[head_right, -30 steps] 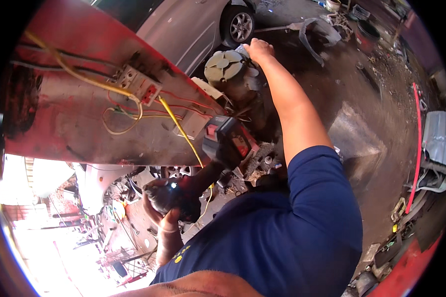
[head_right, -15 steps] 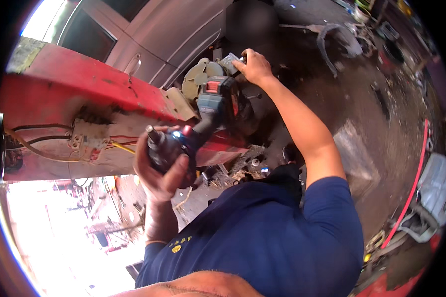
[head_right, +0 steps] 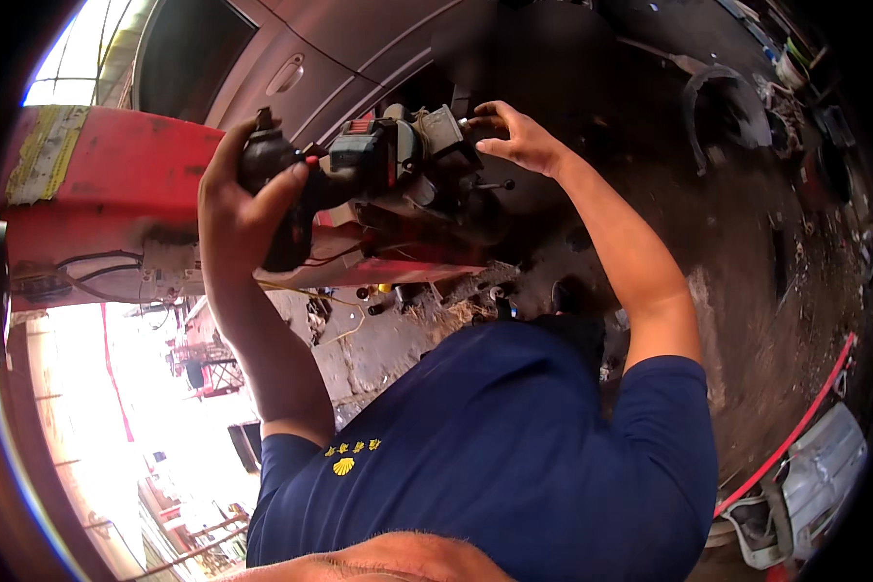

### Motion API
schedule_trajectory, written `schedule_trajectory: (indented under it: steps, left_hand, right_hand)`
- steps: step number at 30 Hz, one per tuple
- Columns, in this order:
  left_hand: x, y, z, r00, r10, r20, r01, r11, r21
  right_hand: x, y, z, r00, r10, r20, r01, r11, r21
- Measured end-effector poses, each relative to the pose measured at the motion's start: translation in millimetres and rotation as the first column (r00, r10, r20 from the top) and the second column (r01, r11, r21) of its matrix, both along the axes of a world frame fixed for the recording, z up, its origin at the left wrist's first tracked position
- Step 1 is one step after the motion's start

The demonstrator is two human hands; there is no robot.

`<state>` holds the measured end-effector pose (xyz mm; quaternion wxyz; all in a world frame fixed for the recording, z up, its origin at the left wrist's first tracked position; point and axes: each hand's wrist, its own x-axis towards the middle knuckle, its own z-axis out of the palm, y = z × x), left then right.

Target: The person works on a car engine, loosening fasteners with a socket wrench and then using a power tool to work on a component near a red support post.

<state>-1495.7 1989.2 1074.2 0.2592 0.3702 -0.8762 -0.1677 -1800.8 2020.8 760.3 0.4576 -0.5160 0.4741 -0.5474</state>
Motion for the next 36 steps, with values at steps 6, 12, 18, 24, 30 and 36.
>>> schedule_trajectory:
  steps: [6,12,18,24,30,36]
  left_hand:
    - [-30.9,-44.0,13.2,0.994,-0.003,0.106,-0.003,0.999,0.048]
    - [-53.5,-78.1,15.4,0.983,-0.025,0.184,0.006,0.995,0.102]
    - [-61.3,-83.0,13.0,0.962,-0.062,0.265,0.07,0.997,-0.022]
    - [-61.8,-77.2,14.5,0.971,-0.052,0.232,0.039,0.998,0.058]
    - [-60.4,-74.6,17.7,0.981,-0.011,0.194,0.003,0.999,0.042]
    - [-54.3,-74.1,19.5,0.976,0.001,0.216,-0.02,0.996,0.088]
  right_hand:
    - [-8.1,-5.0,-0.6,0.998,0.062,0.026,-0.061,0.998,-0.024]
    - [-8.5,-9.7,-9.1,0.994,0.082,0.074,-0.082,0.997,-0.006]
    - [-13.7,-10.5,-4.5,0.997,0.077,0.008,-0.077,0.997,0.02]
    - [-19.8,-16.3,-1.4,0.993,0.112,-0.04,-0.111,0.994,0.012]
    - [-19.0,-14.8,12.7,0.991,0.124,-0.039,-0.124,0.992,0.01]
    - [-19.3,-11.3,15.6,0.99,0.13,-0.06,-0.128,0.991,0.044]
